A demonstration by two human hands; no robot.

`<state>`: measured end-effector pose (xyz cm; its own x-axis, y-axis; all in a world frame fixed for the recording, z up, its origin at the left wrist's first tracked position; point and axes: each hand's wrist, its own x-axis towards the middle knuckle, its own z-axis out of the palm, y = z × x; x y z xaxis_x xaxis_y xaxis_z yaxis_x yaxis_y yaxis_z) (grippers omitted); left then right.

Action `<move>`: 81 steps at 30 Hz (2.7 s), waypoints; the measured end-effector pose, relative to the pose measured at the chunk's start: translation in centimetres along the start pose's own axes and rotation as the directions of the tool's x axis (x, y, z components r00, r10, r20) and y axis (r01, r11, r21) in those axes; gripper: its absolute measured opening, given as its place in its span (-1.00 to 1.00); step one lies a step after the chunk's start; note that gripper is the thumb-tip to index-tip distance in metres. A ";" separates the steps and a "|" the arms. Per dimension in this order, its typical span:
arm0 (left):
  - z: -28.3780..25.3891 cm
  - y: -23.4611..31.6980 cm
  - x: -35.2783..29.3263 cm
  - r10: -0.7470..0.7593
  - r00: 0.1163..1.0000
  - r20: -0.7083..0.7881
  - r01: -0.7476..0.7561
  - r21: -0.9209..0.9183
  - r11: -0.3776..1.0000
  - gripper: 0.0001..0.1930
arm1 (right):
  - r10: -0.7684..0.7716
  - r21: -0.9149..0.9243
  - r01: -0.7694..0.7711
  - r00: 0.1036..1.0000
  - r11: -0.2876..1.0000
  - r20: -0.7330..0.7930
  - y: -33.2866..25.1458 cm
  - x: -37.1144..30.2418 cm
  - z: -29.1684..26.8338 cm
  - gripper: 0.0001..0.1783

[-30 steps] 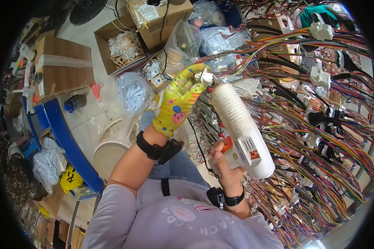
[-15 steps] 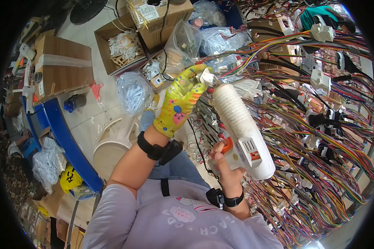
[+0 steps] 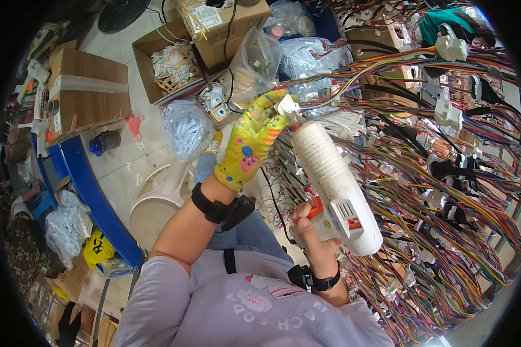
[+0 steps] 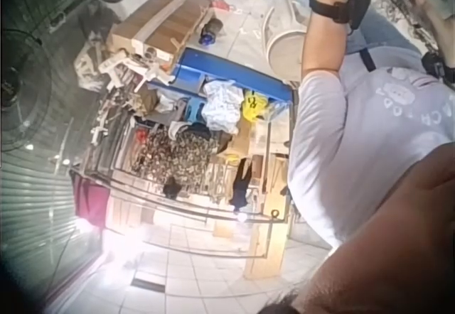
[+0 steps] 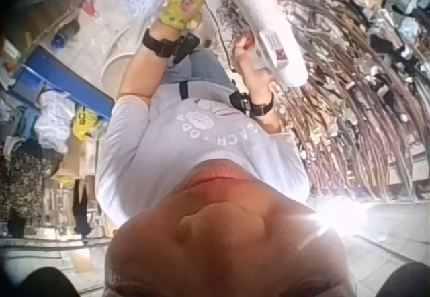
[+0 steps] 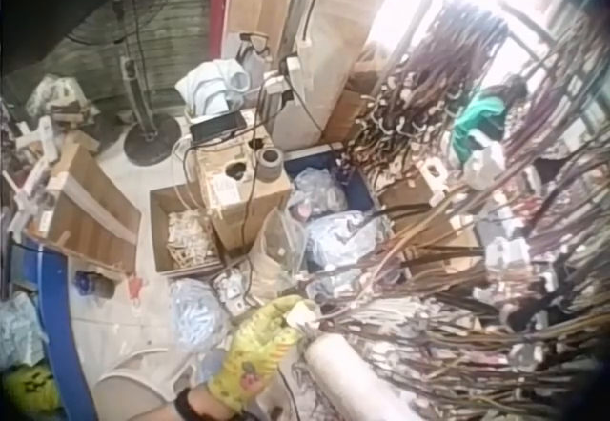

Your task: The person applies adhesive to a connector on a wire harness using a glue gun, then presses the connector by hand. They repeat this process on a second connector before moving to a different section of the harness.

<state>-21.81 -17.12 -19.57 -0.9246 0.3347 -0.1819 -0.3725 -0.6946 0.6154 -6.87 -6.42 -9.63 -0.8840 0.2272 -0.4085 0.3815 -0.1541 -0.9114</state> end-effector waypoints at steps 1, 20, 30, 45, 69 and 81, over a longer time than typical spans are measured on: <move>0.0 0.1 0.0 -0.003 1.000 0.005 0.003 0.000 1.000 -0.59 | 0.027 -0.014 -0.027 1.000 1.000 -0.005 -0.1 0.0 0.0 -0.91; 0.3 -0.1 0.0 0.109 0.994 0.018 -0.110 0.043 0.993 -0.65 | 0.008 -0.092 -0.013 0.999 0.996 -0.052 0.4 -0.1 -0.2 -0.85; 0.1 -0.2 -0.2 0.090 0.996 -0.002 -0.090 0.020 0.996 -0.64 | 0.029 -0.095 -0.037 0.996 0.995 -0.084 0.4 -0.3 0.0 -0.82; 0.4 0.3 0.1 0.051 0.999 -0.010 -0.051 0.003 0.999 -0.61 | 0.001 -0.192 -0.011 0.999 0.981 -0.050 0.9 -0.2 -0.7 -0.83; 0.5 0.3 -0.1 -0.049 0.999 -0.007 0.049 0.045 0.998 -0.59 | 0.021 -0.150 -0.029 0.998 0.988 -0.054 0.6 0.1 -0.9 -0.92; 0.4 0.4 0.0 -0.104 0.994 -0.038 0.104 -0.021 0.994 -0.52 | 0.014 -0.088 -0.022 0.996 0.996 -0.091 0.4 0.0 -0.5 -0.91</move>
<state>-21.93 -17.18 -18.98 -0.8830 0.3808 -0.2743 -0.4679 -0.6695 0.5770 -6.58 -5.97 -9.97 -0.8505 0.3117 -0.4236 0.4228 -0.0736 -0.9032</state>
